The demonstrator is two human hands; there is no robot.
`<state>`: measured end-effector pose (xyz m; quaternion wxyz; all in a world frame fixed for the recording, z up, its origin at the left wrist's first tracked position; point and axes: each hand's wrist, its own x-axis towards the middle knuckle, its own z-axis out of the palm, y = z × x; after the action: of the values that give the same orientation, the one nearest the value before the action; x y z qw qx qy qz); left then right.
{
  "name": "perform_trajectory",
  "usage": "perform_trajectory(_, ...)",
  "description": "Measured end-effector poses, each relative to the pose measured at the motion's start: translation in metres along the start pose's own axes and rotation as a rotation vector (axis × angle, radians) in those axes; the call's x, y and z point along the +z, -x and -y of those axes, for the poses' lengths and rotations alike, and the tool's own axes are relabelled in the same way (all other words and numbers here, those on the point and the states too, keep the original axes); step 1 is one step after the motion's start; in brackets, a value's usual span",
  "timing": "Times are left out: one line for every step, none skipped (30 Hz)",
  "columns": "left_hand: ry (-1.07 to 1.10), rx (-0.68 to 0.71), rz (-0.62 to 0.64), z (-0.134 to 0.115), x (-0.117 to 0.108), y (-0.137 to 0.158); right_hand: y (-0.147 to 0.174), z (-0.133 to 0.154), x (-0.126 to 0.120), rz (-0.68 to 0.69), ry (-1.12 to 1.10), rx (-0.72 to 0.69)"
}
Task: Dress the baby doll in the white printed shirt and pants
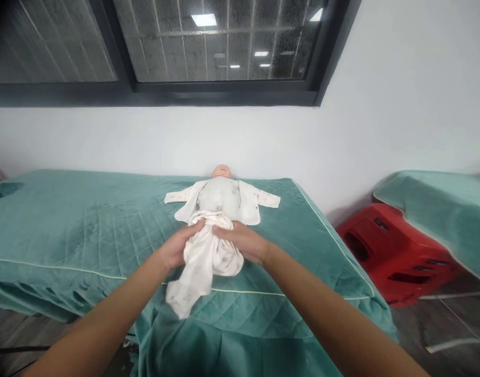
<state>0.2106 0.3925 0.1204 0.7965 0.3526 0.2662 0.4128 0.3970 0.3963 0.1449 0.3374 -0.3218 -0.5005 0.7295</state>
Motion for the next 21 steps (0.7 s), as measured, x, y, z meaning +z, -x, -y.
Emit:
perform_trajectory(-0.032, -0.025, 0.005, 0.001, 0.0, 0.001, -0.003, 0.0, -0.001, -0.051, -0.072, -0.055)
perform_trajectory(-0.076, -0.051, 0.022, 0.0, 0.001, 0.003, -0.005, -0.001, -0.002, -0.092, -0.135, -0.102)
perform_trajectory(-0.124, -0.078, 0.046, -0.001, 0.001, 0.004, -0.006, -0.001, -0.004, -0.126, -0.185, -0.137)
perform_trajectory(-0.169, -0.101, 0.07, -0.004, 0.001, 0.004, -0.006, -0.002, -0.005, -0.156, -0.218, -0.157)
perform_trajectory(-0.205, -0.115, 0.083, -0.007, 0.002, 0.004, -0.004, -0.004, -0.006, -0.182, -0.236, -0.163)
perform_trajectory(-0.229, -0.122, 0.082, -0.01, 0.002, 0.004, -0.002, -0.007, -0.007, -0.206, -0.245, -0.156)
perform_trajectory(-0.24, -0.124, 0.066, -0.012, 0.002, 0.003, 0.002, -0.012, -0.008, -0.225, -0.248, -0.138)
perform_trajectory(-0.247, -0.13, 0.04, -0.013, 0.002, 0.002, 0.007, -0.018, -0.008, -0.239, -0.25, -0.108)
perform_trajectory(-0.254, -0.144, 0.011, -0.014, 0.002, 0.0, 0.013, -0.025, -0.007, -0.245, -0.252, -0.068)
perform_trajectory(-0.269, -0.163, -0.019, -0.014, 0.001, -0.001, 0.018, -0.033, -0.006, -0.246, -0.256, -0.021)
perform_trajectory(-0.301, -0.188, -0.044, -0.012, 0.0, -0.003, 0.024, -0.041, -0.004, -0.244, -0.263, 0.027)
perform_trajectory(-0.356, -0.214, -0.064, -0.011, -0.001, -0.005, 0.03, -0.049, -0.002, -0.244, -0.273, 0.069)
perform_trajectory(-0.437, -0.233, -0.077, -0.009, -0.001, -0.006, 0.034, -0.057, 0.0, -0.247, -0.284, 0.101)
perform_trajectory(-0.548, -0.24, -0.079, -0.007, 0.001, -0.008, 0.038, -0.063, 0.002, -0.255, -0.291, 0.121)
perform_trajectory(-0.699, -0.233, -0.076, -0.006, 0.003, -0.009, 0.042, -0.068, 0.004, -0.272, -0.291, 0.127)
perform_trajectory(-0.871, -0.216, -0.069, -0.005, 0.008, -0.009, 0.044, -0.072, 0.005, -0.294, -0.284, 0.12)
perform_trajectory(-1.037, -0.193, -0.063, -0.005, 0.013, -0.009, 0.047, -0.074, 0.007, -0.316, -0.274, 0.105)
perform_trajectory(-1.175, -0.167, -0.061, -0.005, 0.02, -0.009, 0.049, -0.076, 0.009, -0.33, -0.265, 0.09)
perform_trajectory(-1.273, -0.146, -0.062, -0.007, 0.026, -0.008, 0.051, -0.076, 0.01, -0.33, -0.26, 0.079)
perform_trajectory(-1.335, -0.134, -0.063, -0.009, 0.033, -0.006, 0.053, -0.077, 0.012, -0.317, -0.261, 0.077)
perform_trajectory(-1.369, -0.13, -0.061, -0.011, 0.039, -0.005, 0.055, -0.077, 0.014, -0.293, -0.267, 0.084)
